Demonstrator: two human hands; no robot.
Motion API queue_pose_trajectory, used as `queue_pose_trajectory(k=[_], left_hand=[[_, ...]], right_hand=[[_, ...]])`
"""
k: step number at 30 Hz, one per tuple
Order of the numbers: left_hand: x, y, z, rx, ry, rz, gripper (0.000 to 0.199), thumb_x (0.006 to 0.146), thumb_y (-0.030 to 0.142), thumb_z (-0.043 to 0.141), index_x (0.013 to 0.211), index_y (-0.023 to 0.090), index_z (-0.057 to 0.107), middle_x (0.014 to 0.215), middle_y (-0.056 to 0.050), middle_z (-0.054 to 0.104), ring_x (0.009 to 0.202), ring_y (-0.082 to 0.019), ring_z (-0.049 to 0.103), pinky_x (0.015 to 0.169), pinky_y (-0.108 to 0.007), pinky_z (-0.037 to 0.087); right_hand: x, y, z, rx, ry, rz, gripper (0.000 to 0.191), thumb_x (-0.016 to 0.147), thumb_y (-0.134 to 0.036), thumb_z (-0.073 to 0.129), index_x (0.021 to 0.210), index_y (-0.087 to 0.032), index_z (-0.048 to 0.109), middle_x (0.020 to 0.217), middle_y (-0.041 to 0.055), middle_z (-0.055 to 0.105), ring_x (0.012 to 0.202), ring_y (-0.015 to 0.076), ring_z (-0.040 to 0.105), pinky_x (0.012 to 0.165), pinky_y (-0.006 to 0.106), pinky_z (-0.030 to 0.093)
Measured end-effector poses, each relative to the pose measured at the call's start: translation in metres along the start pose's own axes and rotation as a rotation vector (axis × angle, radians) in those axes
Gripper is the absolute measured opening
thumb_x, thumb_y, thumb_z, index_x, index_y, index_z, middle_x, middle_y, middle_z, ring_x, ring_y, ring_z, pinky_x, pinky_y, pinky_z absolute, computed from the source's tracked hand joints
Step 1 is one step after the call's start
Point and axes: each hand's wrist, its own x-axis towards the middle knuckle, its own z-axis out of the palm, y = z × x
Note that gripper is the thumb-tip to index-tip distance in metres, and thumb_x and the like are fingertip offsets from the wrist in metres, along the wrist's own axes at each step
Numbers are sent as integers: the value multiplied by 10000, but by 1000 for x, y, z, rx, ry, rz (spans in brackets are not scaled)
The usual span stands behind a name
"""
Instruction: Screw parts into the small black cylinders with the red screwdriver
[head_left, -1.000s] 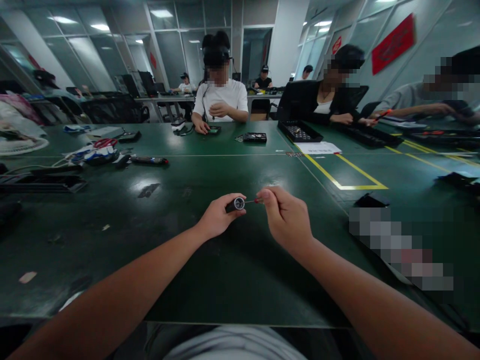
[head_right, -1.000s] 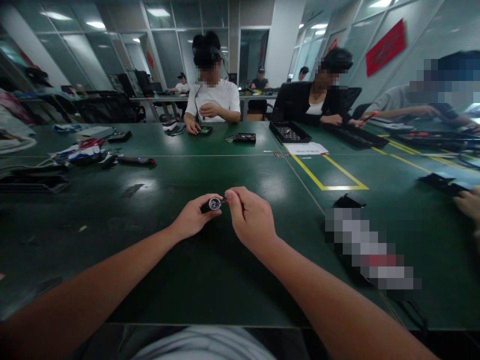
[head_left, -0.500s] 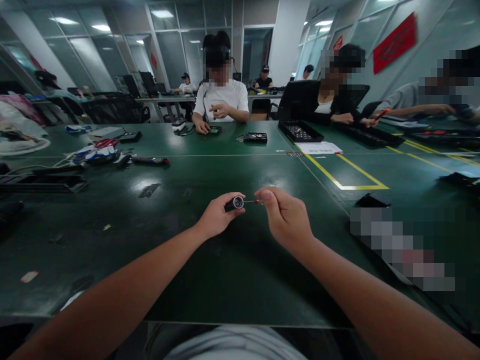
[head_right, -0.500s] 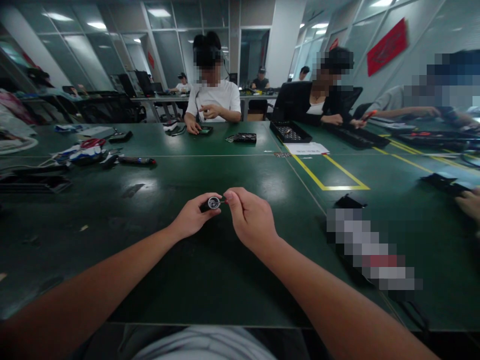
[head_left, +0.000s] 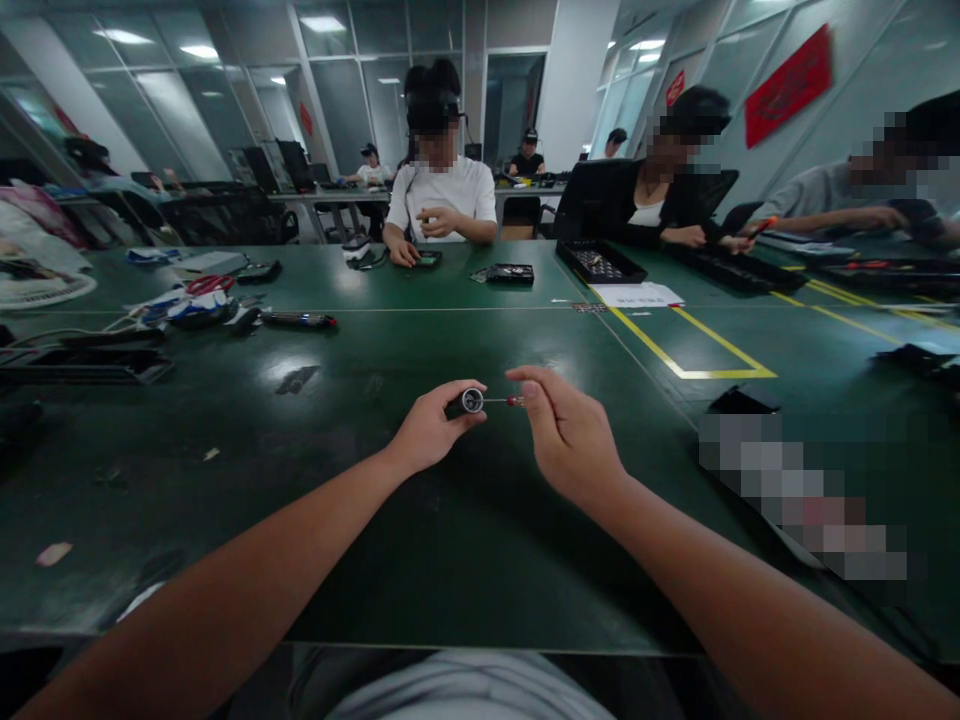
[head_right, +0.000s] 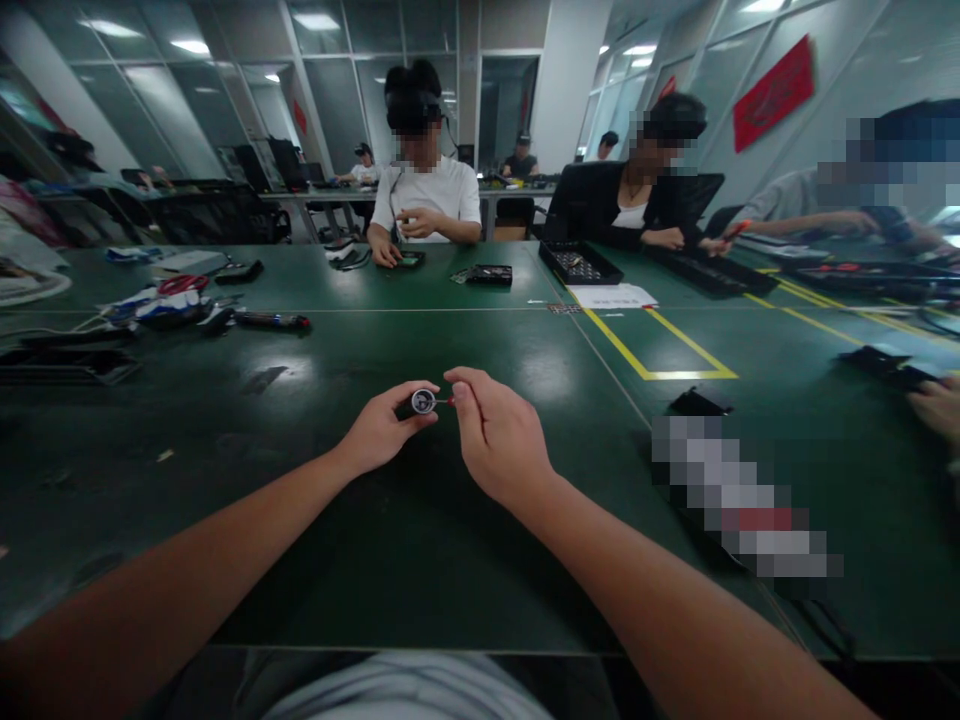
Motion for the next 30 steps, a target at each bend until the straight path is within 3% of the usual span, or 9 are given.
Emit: queue_pose_trajectory(k=[3, 8, 12, 14, 16, 18, 21, 25, 30], left_hand=[[0, 0, -1, 3, 7, -2, 354, 855, 236, 734, 1203, 232, 670, 1180, -46, 695, 1107, -236, 632, 1036, -413, 460], [-1, 0, -2, 37, -5, 51, 357, 857, 227, 745, 1205, 238, 666, 1189, -39, 690, 1126, -225, 621, 1015, -386, 458], [0, 4, -4, 128, -56, 114, 347, 856, 213, 747, 1194, 244, 674, 1113, -34, 693, 1049, -216, 630, 959, -376, 476], [0, 6, -5, 150, -71, 132, 346, 857, 207, 746, 1194, 240, 673, 1098, -34, 694, 1036, -214, 632, 957, -377, 478], [1, 7, -5, 151, -64, 133, 352, 862, 209, 741, 1205, 238, 666, 1120, -36, 695, 1057, -215, 633, 974, -381, 476], [1, 7, -5, 142, -48, 117, 361, 869, 222, 734, 1221, 240, 657, 1163, -38, 693, 1094, -220, 631, 995, -386, 474], [0, 10, -4, 139, -43, 78, 364, 874, 249, 729, 1230, 235, 656, 1198, -45, 695, 1122, -232, 632, 1014, -399, 475], [-1, 12, -4, 133, -42, 35, 365, 860, 254, 746, 1215, 225, 662, 1164, -43, 709, 1082, -229, 646, 1003, -394, 487], [-1, 12, -3, 117, -32, 31, 361, 857, 272, 749, 1205, 230, 661, 1144, -36, 712, 1061, -227, 651, 982, -385, 495]], right_hand=[[-1, 2, 2, 49, 55, 22, 217, 999, -296, 495, 1178, -202, 575, 879, 40, 696, 775, 196, 661, 700, 327, 475], [3, 12, 7, 156, 117, 169, 221, 1002, -388, 498, 1008, -215, 637, 816, 26, 686, 734, 180, 636, 713, 335, 483], [13, 27, 12, 445, 237, 487, 298, 979, -470, 494, 885, -215, 617, 717, 8, 618, 651, 169, 581, 667, 337, 505], [17, 33, 15, 758, 163, 703, 320, 945, -491, 533, 790, -215, 582, 631, -23, 537, 550, 144, 508, 656, 353, 537], [18, 38, 17, 908, 141, 804, 316, 922, -479, 575, 747, -216, 561, 593, -42, 493, 511, 127, 469, 652, 351, 547], [18, 39, 18, 900, 190, 751, 278, 920, -461, 592, 786, -217, 579, 636, -33, 538, 548, 129, 507, 672, 341, 546], [14, 36, 18, 691, 255, 537, 256, 953, -469, 554, 899, -224, 610, 746, -9, 626, 653, 150, 588, 686, 329, 521], [10, 27, 13, 362, 239, 350, 268, 1000, -454, 485, 951, -222, 608, 772, 4, 657, 697, 164, 620, 689, 333, 489], [6, 19, 8, 179, 210, 216, 247, 1032, -415, 440, 980, -223, 586, 780, 8, 669, 710, 168, 632, 684, 329, 475]])
